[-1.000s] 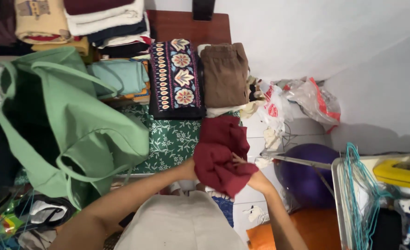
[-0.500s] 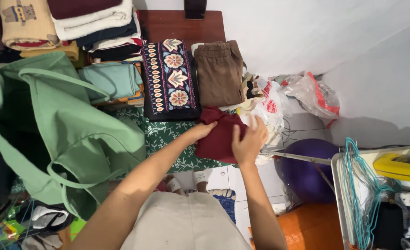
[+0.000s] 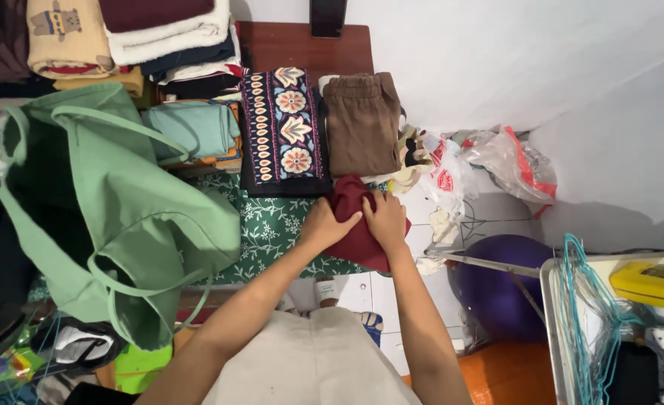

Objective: The person packs folded clothes into a green tote bag. They pick up various folded garments from a nearby table and place them one by one into the bag, arranging them to fit.

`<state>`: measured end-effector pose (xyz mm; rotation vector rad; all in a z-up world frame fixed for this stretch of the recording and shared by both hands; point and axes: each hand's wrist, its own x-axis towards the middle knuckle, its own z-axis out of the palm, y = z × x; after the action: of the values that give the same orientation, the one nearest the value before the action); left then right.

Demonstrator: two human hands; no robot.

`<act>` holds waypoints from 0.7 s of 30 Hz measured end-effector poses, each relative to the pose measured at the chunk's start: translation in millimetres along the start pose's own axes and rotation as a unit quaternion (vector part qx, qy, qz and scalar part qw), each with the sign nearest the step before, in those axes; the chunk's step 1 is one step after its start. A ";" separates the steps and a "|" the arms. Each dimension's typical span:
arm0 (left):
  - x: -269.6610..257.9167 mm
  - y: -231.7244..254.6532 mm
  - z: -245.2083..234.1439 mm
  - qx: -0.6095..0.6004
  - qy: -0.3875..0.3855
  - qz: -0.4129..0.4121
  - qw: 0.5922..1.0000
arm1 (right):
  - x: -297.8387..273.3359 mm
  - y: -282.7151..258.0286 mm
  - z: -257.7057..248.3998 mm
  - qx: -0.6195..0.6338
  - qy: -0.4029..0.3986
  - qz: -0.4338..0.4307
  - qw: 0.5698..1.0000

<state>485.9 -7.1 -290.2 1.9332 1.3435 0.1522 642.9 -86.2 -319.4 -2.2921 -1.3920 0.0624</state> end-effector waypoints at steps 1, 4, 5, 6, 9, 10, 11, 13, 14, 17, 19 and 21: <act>-1.4 -2.1 2.0 -0.009 0.007 -0.009 1.000 | 0.8 1.7 1.7 0.017 -0.007 0.010 1.000; -1.4 -9.0 16.8 -0.021 0.050 -0.019 0.998 | 6.9 4.4 0.1 0.105 0.017 0.025 0.994; 2.6 -9.0 21.3 -0.024 0.070 -0.018 0.997 | 9.4 4.0 -2.1 0.121 0.003 0.048 0.992; 7.1 -9.1 24.8 -0.036 0.051 -0.049 0.997 | 10.4 3.7 -4.7 0.136 -0.011 0.071 0.988; 15.3 -13.0 38.5 -0.087 0.013 -0.124 0.988 | 13.3 5.4 -4.0 0.153 -0.034 0.105 0.982; 20.8 -13.7 42.7 -0.113 0.015 -0.134 0.984 | 15.3 8.2 -1.1 0.154 -0.037 0.110 0.981; 24.1 -16.0 45.7 -0.138 0.016 -0.143 0.980 | 17.3 11.8 2.8 0.157 -0.037 0.104 0.981; 29.1 -21.6 45.6 -0.228 -0.031 -0.151 0.961 | 22.5 20.8 11.6 0.163 -0.039 0.092 0.982; 31.3 -22.8 43.7 -0.273 -0.055 -0.153 0.948 | 24.2 25.3 15.0 0.169 -0.044 0.087 0.981; 33.1 -20.6 35.8 -0.299 -0.143 -0.167 0.928 | 27.8 33.2 17.5 0.184 -0.055 0.070 0.979; 28.8 -15.7 29.9 -0.333 -0.172 -0.155 0.914 | 28.2 31.5 11.1 0.192 -0.054 0.062 0.978; 20.2 -7.5 22.6 -0.362 -0.181 -0.125 0.906 | 24.3 26.4 -2.9 0.217 -0.052 0.052 0.973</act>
<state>500.3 -0.6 -317.2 1.0904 1.0622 0.1327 677.4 -76.8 -322.7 -2.0112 -1.1672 0.4788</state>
